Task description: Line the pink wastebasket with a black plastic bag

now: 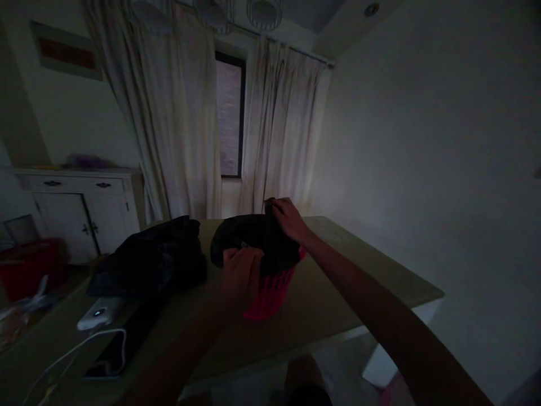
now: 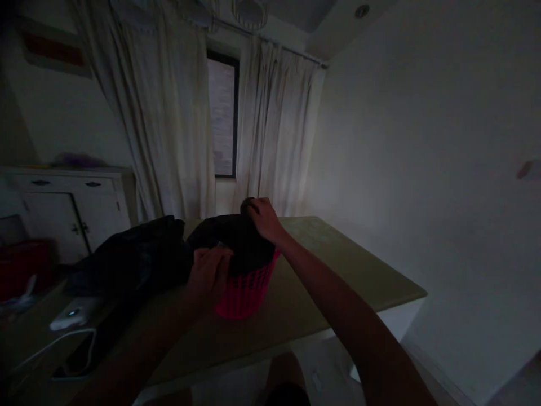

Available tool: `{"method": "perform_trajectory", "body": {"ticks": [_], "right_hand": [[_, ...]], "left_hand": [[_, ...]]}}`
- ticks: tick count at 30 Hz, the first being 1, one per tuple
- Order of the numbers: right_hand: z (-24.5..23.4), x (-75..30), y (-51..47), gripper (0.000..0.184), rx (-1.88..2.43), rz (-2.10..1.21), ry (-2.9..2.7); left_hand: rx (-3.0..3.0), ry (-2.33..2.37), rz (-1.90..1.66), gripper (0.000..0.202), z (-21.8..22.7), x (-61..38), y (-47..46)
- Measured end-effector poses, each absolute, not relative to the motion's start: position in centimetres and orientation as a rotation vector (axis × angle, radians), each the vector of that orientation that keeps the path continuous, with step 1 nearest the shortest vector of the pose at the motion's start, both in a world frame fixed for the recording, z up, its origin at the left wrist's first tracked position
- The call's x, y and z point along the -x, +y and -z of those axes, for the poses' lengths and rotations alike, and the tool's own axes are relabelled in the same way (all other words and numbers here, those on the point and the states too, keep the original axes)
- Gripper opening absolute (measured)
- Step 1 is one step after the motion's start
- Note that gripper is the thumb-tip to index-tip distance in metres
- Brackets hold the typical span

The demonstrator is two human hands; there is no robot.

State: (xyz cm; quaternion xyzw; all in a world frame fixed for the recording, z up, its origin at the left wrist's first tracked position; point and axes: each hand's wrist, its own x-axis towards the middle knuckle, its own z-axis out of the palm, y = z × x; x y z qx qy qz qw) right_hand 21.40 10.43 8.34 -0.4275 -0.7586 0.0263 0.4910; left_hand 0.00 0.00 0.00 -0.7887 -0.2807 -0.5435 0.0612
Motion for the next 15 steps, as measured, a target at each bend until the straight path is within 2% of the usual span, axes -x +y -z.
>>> {"method": "perform_trajectory", "body": {"ticks": [6,10,12,15], "right_hand": [[-11.7,-15.8,11.9,0.045,0.82,-0.177,-1.737],[-14.2,-14.4,9.5,0.063,0.612,-0.335,-1.779],[-15.0,-15.3,8.2,0.059,0.534,-0.356,-1.725],[-15.6,-17.9,7.1,0.043,0.485,-0.292,-1.563]], "left_hand": [[2.38,-1.09,1.638,0.028,-0.4,-0.5,-0.3],[2.38,-0.922,1.552,0.038,-0.1,1.3,-0.5],[2.347,-0.927,1.503,0.037,-0.1,3.0,-0.4],[2.319,-1.028,1.612,0.021,-0.3,5.9,0.3]]}}
